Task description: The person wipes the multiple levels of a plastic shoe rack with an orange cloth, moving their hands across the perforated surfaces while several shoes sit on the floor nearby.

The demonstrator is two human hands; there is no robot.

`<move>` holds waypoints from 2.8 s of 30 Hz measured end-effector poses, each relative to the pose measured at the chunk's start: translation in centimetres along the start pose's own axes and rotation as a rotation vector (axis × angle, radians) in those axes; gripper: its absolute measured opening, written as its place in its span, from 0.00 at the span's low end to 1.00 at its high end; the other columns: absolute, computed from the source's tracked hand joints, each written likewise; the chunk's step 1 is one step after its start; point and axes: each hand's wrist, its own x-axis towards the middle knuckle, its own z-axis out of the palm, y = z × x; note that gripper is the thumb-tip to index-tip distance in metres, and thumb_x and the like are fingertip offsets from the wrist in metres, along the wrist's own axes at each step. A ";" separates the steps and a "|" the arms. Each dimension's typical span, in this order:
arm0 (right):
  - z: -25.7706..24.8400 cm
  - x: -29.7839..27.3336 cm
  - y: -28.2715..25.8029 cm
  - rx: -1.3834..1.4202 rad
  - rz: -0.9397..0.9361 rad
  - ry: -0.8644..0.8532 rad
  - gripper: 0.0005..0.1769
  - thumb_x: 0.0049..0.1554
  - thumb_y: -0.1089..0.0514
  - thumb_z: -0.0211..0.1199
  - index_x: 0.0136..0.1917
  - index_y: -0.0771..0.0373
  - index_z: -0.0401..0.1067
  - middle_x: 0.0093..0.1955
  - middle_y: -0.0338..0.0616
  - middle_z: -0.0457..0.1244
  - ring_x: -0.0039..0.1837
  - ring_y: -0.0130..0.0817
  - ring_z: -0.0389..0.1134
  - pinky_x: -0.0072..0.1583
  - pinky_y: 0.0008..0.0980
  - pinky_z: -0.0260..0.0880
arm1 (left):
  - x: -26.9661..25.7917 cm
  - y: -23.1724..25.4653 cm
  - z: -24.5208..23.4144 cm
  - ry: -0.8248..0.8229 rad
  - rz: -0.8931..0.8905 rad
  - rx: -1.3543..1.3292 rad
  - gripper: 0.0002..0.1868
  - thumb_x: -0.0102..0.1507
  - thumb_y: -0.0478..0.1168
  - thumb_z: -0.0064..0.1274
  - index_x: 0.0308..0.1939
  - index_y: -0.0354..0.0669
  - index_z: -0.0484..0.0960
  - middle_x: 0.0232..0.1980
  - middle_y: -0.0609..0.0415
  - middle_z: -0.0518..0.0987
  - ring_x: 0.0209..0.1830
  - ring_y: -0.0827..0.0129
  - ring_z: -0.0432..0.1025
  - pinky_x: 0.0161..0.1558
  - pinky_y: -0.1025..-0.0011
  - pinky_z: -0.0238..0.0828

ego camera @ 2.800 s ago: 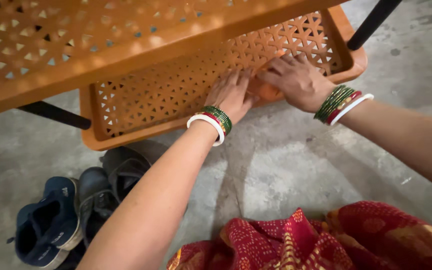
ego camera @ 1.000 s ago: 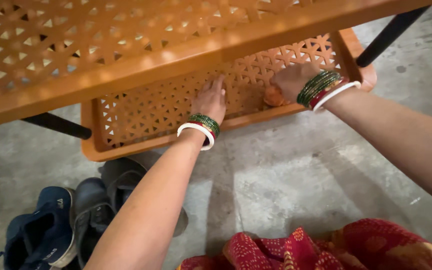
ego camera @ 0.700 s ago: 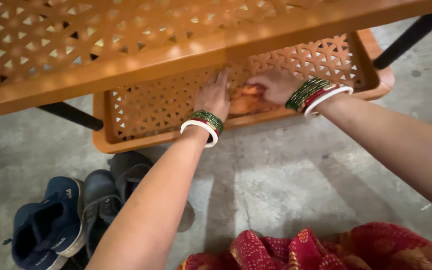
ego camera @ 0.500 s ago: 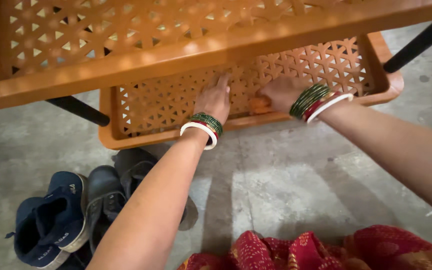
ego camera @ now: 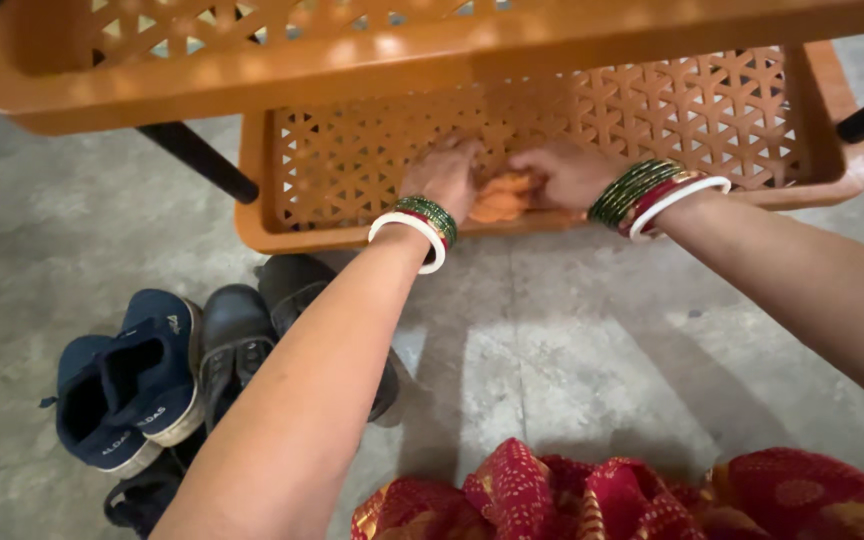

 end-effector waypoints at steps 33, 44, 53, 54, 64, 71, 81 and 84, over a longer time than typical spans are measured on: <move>-0.1 2.6 -7.2 0.028 0.005 0.368 0.23 0.53 0.62 0.65 0.63 0.60 0.71 0.57 0.58 0.68 0.58 0.57 0.69 0.57 0.49 0.70 | -1.3 -5.4 -1.3 -0.078 -0.374 -0.098 0.18 0.72 0.48 0.35 0.58 0.44 0.73 0.59 0.38 0.77 0.57 0.42 0.73 0.58 0.48 0.68; -0.6 3.9 -10.7 0.137 0.031 0.205 0.22 0.56 0.62 0.61 0.64 0.56 0.70 0.53 0.55 0.69 0.56 0.50 0.72 0.57 0.48 0.71 | -1.6 -6.5 -1.9 -0.138 -0.459 -0.110 0.25 0.71 0.51 0.32 0.68 0.47 0.68 0.61 0.39 0.77 0.58 0.43 0.73 0.59 0.49 0.67; 2.3 5.2 -11.6 0.109 -0.100 0.000 0.26 0.53 0.65 0.60 0.65 0.55 0.71 0.51 0.59 0.69 0.53 0.53 0.72 0.56 0.49 0.71 | -1.8 -8.3 -1.7 -0.051 -0.454 -0.074 0.23 0.71 0.52 0.33 0.63 0.46 0.72 0.60 0.39 0.77 0.56 0.42 0.73 0.57 0.47 0.68; 2.2 5.5 -11.6 0.112 -0.104 -0.002 0.26 0.53 0.65 0.60 0.65 0.55 0.71 0.51 0.59 0.69 0.53 0.53 0.72 0.56 0.49 0.71 | -1.8 -8.3 -2.1 -0.089 -0.479 -0.068 0.22 0.72 0.52 0.32 0.61 0.46 0.74 0.58 0.40 0.79 0.56 0.42 0.74 0.57 0.47 0.69; 3.2 7.3 -13.2 0.067 -0.159 0.160 0.26 0.50 0.69 0.55 0.62 0.59 0.74 0.54 0.59 0.69 0.56 0.55 0.71 0.58 0.49 0.70 | -4.1 -10.1 -4.8 0.088 -0.382 -0.116 0.22 0.72 0.50 0.34 0.61 0.44 0.76 0.54 0.37 0.80 0.54 0.41 0.74 0.57 0.49 0.69; 2.9 10.6 -17.0 0.149 -0.007 0.278 0.22 0.52 0.71 0.56 0.61 0.65 0.73 0.49 0.65 0.68 0.53 0.61 0.69 0.54 0.53 0.68 | -4.2 -9.5 -7.7 0.196 -0.241 -0.331 0.21 0.71 0.49 0.39 0.59 0.43 0.79 0.51 0.35 0.81 0.54 0.41 0.75 0.56 0.52 0.71; 7.5 14.6 -22.1 0.058 -0.271 0.174 0.10 0.51 0.58 0.67 0.44 0.66 0.79 0.46 0.58 0.70 0.49 0.52 0.72 0.54 0.47 0.71 | -5.2 -12.7 -9.7 0.330 -0.169 -0.418 0.20 0.73 0.47 0.42 0.61 0.39 0.79 0.61 0.35 0.79 0.64 0.43 0.71 0.65 0.57 0.66; 8.7 15.1 -21.7 0.171 -0.149 0.001 0.09 0.54 0.58 0.65 0.46 0.64 0.79 0.46 0.55 0.71 0.50 0.48 0.73 0.55 0.45 0.72 | -5.3 -13.0 -9.3 0.309 -0.204 -0.420 0.20 0.72 0.47 0.42 0.61 0.40 0.79 0.59 0.35 0.80 0.63 0.42 0.72 0.63 0.57 0.67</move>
